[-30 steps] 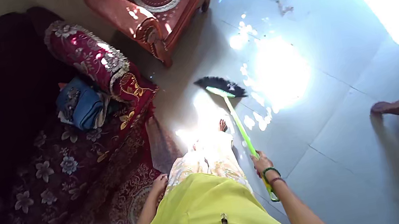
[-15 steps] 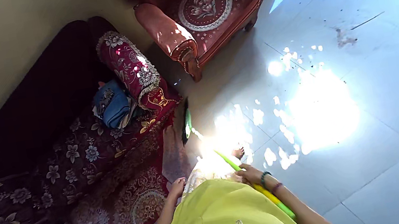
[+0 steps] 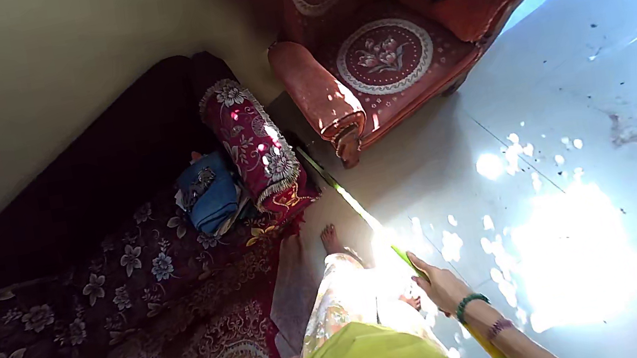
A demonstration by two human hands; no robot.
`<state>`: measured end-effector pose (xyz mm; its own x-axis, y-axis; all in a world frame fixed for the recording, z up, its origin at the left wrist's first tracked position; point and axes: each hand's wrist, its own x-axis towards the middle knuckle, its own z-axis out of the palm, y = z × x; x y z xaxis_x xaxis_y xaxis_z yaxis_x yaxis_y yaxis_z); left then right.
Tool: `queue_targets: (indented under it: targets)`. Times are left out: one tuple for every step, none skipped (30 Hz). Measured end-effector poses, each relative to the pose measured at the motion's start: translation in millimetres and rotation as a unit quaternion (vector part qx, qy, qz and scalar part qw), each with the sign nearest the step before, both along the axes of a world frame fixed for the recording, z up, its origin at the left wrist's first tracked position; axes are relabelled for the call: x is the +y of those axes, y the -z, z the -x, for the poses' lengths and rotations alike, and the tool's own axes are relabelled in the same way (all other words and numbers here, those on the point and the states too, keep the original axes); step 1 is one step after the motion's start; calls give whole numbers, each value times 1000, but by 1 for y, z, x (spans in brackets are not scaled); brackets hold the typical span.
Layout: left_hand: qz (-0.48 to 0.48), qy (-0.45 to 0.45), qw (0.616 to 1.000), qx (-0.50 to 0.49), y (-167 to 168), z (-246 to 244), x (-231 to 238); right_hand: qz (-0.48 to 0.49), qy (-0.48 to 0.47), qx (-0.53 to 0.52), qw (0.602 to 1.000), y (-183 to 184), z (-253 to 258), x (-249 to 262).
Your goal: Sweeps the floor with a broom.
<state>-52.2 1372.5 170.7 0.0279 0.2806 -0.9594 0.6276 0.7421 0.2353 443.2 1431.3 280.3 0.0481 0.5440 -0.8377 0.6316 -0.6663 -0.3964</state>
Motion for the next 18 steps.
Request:
queue_targets:
  targets:
    - [11, -2, 1000, 3, -12, -15, 23, -21, -1, -2, 1000, 8, 6, 39]
    - [19, -9, 1000, 22, -26, -34, 51, -42, 10, -3, 999, 19, 13, 81]
    - [13, -11, 1000, 25, -28, -40, 76, -55, 35, 4, 998, 32, 20, 124]
    - [-8, -31, 999, 22, -17, -35, 94, -62, 62, 31, 996, 48, 26, 170]
    - [-30, -66, 997, 23, -4, -27, 110, -79, 95, 65, 990, 71, 31, 216]
    - [-39, -98, 994, 35, 3, -20, 125, -89, 135, 114, 980, 92, 37, 261]
    - [-35, -131, 989, 55, 7, -12, 137, -89, 193, 161, 964, 110, 43, 305]
    - [-19, -158, 984, 76, 6, -5, 147, -85, 241, 197, 947, 127, 49, 343]
    - [0, -179, 980, 91, 4, 3, 154, -59, 284, 226, 930, 142, 52, 377]
    - [16, -193, 976, 102, 1, 12, 158, -40, 312, 241, 918, 157, 54, 403]
    - [28, -202, 973, 112, -2, 22, 159, -35, 343, 249, 905, 172, 57, 419]
    - [37, -213, 969, 121, -5, 32, 156, -32, 369, 250, 895, 184, 59, 424]
    - [47, -218, 966, 128, -6, 42, 150, -29, 384, 243, 890, 190, 62, 423]
    - [56, -217, 965, 134, -7, 51, 143, -20, 390, 231, 891, 200, 64, 417]
    - [67, -209, 966, 138, -9, 56, 139, 1, 389, 219, 895, 214, 64, 407]
    - [80, -195, 968, 139, -13, 56, 140, 27, 388, 210, 897, 225, 61, 393]
    - [92, -178, 970, 139, -20, 51, 146, 57, 393, 209, 894, 230, 56, 376]
    - [101, -160, 972, 138, -26, 43, 155, 82, 400, 208, 889, 227, 50, 359]
